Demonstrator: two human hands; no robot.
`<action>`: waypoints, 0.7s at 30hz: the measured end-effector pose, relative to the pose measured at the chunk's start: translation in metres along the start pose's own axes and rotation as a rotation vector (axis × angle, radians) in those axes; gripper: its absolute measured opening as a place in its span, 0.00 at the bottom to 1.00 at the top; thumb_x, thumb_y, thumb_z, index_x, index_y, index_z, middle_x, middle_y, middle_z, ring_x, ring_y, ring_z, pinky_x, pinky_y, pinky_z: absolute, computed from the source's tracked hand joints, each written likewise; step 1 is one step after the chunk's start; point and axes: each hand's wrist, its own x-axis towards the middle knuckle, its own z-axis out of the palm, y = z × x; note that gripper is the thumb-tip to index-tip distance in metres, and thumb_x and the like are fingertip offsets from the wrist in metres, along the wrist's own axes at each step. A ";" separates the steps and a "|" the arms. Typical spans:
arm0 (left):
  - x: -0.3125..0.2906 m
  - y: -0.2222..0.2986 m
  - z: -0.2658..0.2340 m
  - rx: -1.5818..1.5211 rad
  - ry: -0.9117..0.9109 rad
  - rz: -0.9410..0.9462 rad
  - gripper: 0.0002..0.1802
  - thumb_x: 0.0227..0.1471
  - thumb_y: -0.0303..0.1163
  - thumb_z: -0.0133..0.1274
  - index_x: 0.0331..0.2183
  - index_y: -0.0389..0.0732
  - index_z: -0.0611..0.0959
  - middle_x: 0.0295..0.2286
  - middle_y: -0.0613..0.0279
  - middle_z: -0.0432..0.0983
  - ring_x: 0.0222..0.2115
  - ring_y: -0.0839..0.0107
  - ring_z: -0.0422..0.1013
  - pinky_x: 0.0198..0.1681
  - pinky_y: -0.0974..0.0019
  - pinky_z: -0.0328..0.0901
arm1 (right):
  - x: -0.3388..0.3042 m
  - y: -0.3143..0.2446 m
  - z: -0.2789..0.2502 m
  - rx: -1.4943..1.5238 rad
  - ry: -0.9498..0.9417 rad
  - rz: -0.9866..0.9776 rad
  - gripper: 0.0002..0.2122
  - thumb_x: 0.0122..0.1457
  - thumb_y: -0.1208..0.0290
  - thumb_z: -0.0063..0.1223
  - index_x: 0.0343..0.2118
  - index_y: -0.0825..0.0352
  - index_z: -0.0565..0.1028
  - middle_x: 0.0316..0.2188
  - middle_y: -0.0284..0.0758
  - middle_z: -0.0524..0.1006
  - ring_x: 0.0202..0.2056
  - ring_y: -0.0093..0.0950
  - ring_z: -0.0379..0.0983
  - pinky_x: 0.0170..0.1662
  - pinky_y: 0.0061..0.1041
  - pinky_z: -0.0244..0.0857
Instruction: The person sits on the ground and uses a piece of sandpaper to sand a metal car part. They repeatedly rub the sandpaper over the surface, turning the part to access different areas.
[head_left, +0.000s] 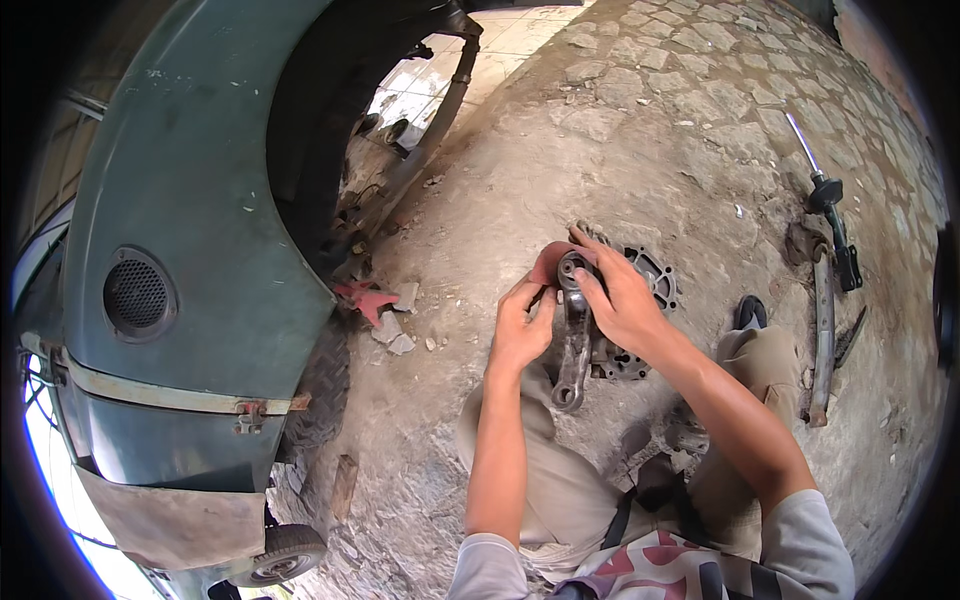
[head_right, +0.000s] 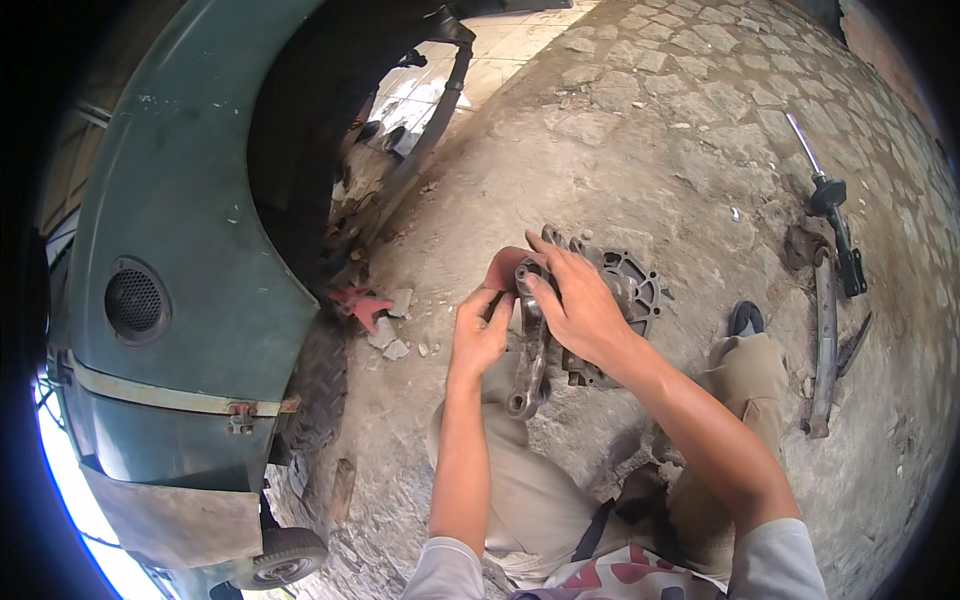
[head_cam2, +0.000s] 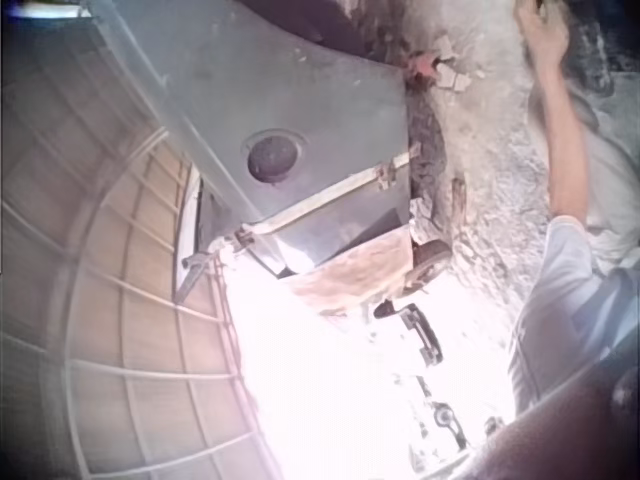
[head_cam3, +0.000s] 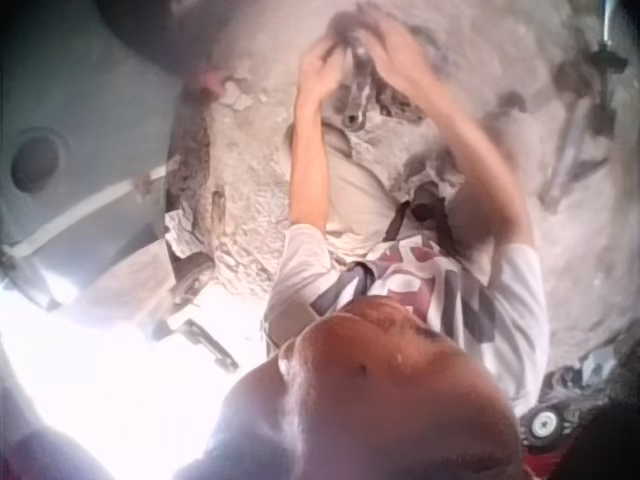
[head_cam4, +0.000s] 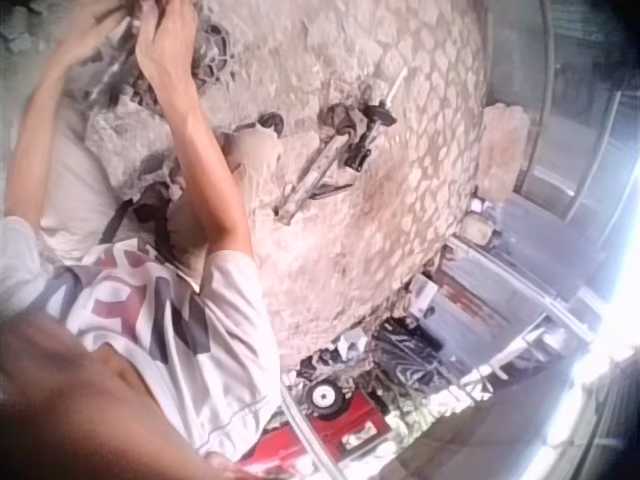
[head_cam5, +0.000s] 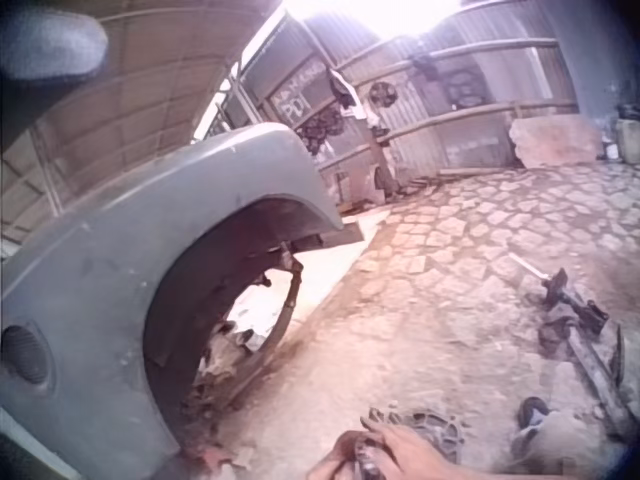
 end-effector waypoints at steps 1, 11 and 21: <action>-0.001 -0.002 -0.002 0.033 -0.026 -0.017 0.12 0.59 0.22 0.53 0.45 0.32 0.82 0.40 0.54 0.80 0.39 0.65 0.75 0.46 0.66 0.67 | 0.000 -0.001 -0.001 0.001 0.002 -0.002 0.21 0.70 0.66 0.43 0.63 0.68 0.66 0.58 0.50 0.72 0.60 0.48 0.66 0.65 0.44 0.55; 0.010 -0.002 0.001 -0.145 0.026 0.053 0.12 0.61 0.19 0.50 0.46 0.32 0.81 0.37 0.56 0.78 0.37 0.72 0.73 0.43 0.70 0.67 | -0.001 -0.006 -0.001 -0.206 0.074 -0.139 0.15 0.70 0.72 0.40 0.54 0.70 0.74 0.56 0.43 0.75 0.57 0.44 0.71 0.66 0.49 0.54; 0.012 -0.004 0.003 -0.057 0.025 0.103 0.15 0.60 0.17 0.47 0.48 0.33 0.81 0.39 0.54 0.79 0.40 0.67 0.75 0.46 0.67 0.67 | 0.015 -0.010 -0.013 -0.107 0.019 -0.141 0.16 0.67 0.68 0.49 0.54 0.71 0.75 0.48 0.48 0.79 0.51 0.44 0.75 0.58 0.36 0.65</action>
